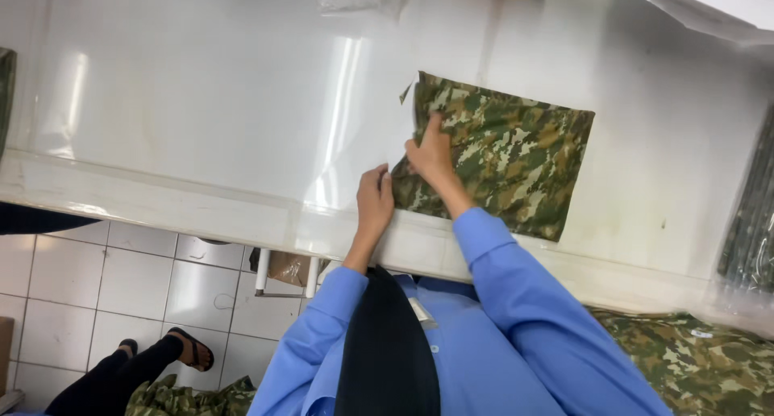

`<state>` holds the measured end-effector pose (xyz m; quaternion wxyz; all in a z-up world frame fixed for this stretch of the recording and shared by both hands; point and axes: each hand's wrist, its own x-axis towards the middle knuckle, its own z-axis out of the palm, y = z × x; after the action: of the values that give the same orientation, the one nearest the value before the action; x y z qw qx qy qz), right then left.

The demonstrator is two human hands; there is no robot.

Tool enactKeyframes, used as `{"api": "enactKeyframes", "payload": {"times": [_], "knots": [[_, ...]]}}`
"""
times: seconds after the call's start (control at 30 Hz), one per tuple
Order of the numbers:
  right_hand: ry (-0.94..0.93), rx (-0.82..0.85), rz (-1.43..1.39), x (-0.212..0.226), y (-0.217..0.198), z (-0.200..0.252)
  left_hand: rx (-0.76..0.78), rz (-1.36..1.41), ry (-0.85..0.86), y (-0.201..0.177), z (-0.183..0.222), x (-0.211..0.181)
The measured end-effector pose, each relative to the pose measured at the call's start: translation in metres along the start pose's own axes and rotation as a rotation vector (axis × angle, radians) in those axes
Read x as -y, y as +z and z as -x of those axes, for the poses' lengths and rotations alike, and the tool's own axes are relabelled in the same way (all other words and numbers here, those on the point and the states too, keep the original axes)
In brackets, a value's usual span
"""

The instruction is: The person folds a camouflage-patterned shirt on a white table using a white paper template to guide the folds. After folding, the shirt is placed into a clear plastic bag with a yellow logo and set aside. The process is repeated with another shirt.

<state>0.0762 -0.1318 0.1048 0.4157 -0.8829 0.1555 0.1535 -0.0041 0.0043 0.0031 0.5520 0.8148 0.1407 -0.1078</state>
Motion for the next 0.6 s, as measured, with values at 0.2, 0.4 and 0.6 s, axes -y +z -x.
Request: {"api": "enactKeyframes", "payload": {"times": [0.2, 0.4, 0.6], "knots": [[-0.063, 0.023, -0.071, -0.029, -0.022, -0.013, 0.098, -0.013, 0.02, -0.007, 0.013, 0.006], [0.137, -0.535, 0.312, -0.185, -0.157, -0.008, 0.035, -0.035, 0.118, -0.01, 0.01, 0.008], [0.395, -0.212, 0.045, -0.276, -0.146, 0.075, 0.009, -0.12, 0.138, -0.019, 0.002, 0.005]]}}
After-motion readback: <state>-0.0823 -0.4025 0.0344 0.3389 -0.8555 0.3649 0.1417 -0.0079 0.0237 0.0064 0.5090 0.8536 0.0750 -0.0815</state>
